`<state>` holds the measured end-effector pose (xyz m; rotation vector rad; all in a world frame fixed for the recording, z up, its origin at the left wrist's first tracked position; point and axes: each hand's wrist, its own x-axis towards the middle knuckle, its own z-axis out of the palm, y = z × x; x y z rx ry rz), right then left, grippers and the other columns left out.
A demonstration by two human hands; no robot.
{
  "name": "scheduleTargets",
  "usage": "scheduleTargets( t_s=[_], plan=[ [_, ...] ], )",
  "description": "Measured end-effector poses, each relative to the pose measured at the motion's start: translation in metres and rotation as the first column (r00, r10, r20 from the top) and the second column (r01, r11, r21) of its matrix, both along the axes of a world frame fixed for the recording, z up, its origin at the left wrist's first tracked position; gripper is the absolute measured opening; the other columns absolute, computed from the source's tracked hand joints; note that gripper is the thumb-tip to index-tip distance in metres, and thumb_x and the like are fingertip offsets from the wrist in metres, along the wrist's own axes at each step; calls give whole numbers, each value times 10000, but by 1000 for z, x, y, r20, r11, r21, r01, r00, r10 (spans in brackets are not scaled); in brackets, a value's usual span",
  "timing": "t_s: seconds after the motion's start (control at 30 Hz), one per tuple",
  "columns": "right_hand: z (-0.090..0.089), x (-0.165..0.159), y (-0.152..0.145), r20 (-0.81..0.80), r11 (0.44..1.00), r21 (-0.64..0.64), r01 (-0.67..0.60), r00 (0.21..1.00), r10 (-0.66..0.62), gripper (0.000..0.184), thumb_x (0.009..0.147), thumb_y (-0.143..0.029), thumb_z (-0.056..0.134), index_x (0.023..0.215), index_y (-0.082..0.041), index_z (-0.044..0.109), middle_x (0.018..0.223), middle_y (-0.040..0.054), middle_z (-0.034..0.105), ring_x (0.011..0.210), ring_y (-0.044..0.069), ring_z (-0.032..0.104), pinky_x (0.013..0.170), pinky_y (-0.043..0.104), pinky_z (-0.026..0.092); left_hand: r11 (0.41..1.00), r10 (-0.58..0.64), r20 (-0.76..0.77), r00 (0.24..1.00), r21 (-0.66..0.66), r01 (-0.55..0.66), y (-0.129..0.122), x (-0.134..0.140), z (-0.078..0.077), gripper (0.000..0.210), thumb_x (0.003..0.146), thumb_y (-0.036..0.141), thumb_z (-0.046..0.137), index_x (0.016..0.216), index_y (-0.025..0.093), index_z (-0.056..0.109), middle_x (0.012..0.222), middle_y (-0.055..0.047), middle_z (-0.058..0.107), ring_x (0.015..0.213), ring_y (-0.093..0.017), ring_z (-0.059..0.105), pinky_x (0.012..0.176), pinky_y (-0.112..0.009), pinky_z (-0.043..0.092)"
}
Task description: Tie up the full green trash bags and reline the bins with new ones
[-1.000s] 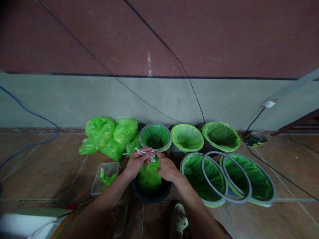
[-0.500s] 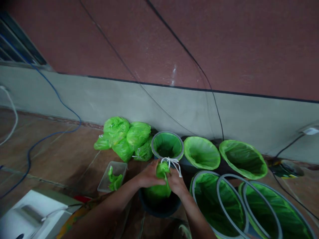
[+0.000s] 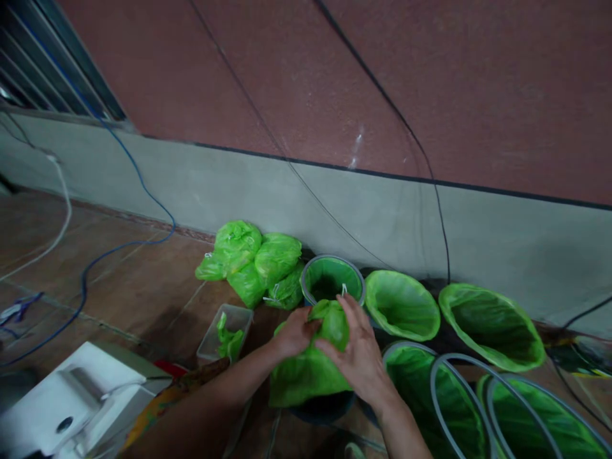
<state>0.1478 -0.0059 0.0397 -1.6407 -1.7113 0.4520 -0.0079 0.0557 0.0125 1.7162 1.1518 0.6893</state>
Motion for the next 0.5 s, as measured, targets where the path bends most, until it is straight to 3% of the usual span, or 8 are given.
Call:
scheduleTargets(
  t_s=[0.07,0.13,0.2,0.27,0.33,0.4,0.47,0.5],
  plan=[
    [-7,-12,-11,98,988,-70,-136,985,143,956,642,-457,739,1450,-229,282,1431,129,430,1326,301,395,1088,490,336,992,112,35,993,-58,-110,6,-1,5,138,742,242,572,820,165,655,766,-45,673,710,-180,600,651,-272,458],
    [-18,-25,-18,142,980,-134,-148,976,167,993,605,-422,765,1448,-208,285,1362,153,506,1269,330,463,1063,514,356,969,216,62,974,-132,-207,10,-2,9,242,694,261,640,907,148,660,810,-52,676,742,-186,603,670,-274,459],
    [-28,-35,-20,148,973,-185,-138,975,166,815,649,-387,728,1375,-193,411,1254,162,593,1174,343,547,1016,511,401,951,259,97,961,-197,-237,11,-5,15,368,673,280,673,1009,130,655,846,-61,678,738,-184,601,667,-274,456],
    [-32,-43,-15,118,969,-217,-117,982,145,521,745,-363,624,1226,-174,556,1101,162,668,1039,334,625,933,481,462,956,237,131,963,-208,-207,11,-11,24,417,679,286,672,1062,123,651,857,-64,679,698,-174,590,647,-275,450],
    [-28,-50,-4,42,971,-213,-110,992,122,357,806,-349,529,1094,-164,628,999,158,698,940,318,658,874,452,491,975,193,171,966,-148,-168,13,-21,37,404,702,303,664,1072,140,660,805,-46,674,650,-167,575,641,-282,447],
    [-18,-60,13,-65,976,-173,-129,991,120,314,825,-348,486,1032,-179,652,962,130,712,891,293,663,855,425,501,976,218,219,951,-53,-212,17,-37,55,415,737,342,652,1113,166,651,710,-23,653,614,-172,567,660,-299,450],
    [-5,-74,38,-159,978,-134,-159,978,137,302,832,-346,467,1014,-197,658,945,93,717,853,264,658,826,391,512,920,356,288,889,57,-387,24,-59,72,468,762,376,644,1186,181,610,752,-38,663,685,-202,597,735,-328,459],
    [0,-82,53,-189,978,-123,-170,971,145,308,840,-347,451,1013,-199,658,925,80,716,827,253,653,800,376,517,861,439,328,837,114,-496,28,-71,80,487,775,379,638,1217,183,585,843,-61,675,775,-222,613,793,-345,456]
  ],
)
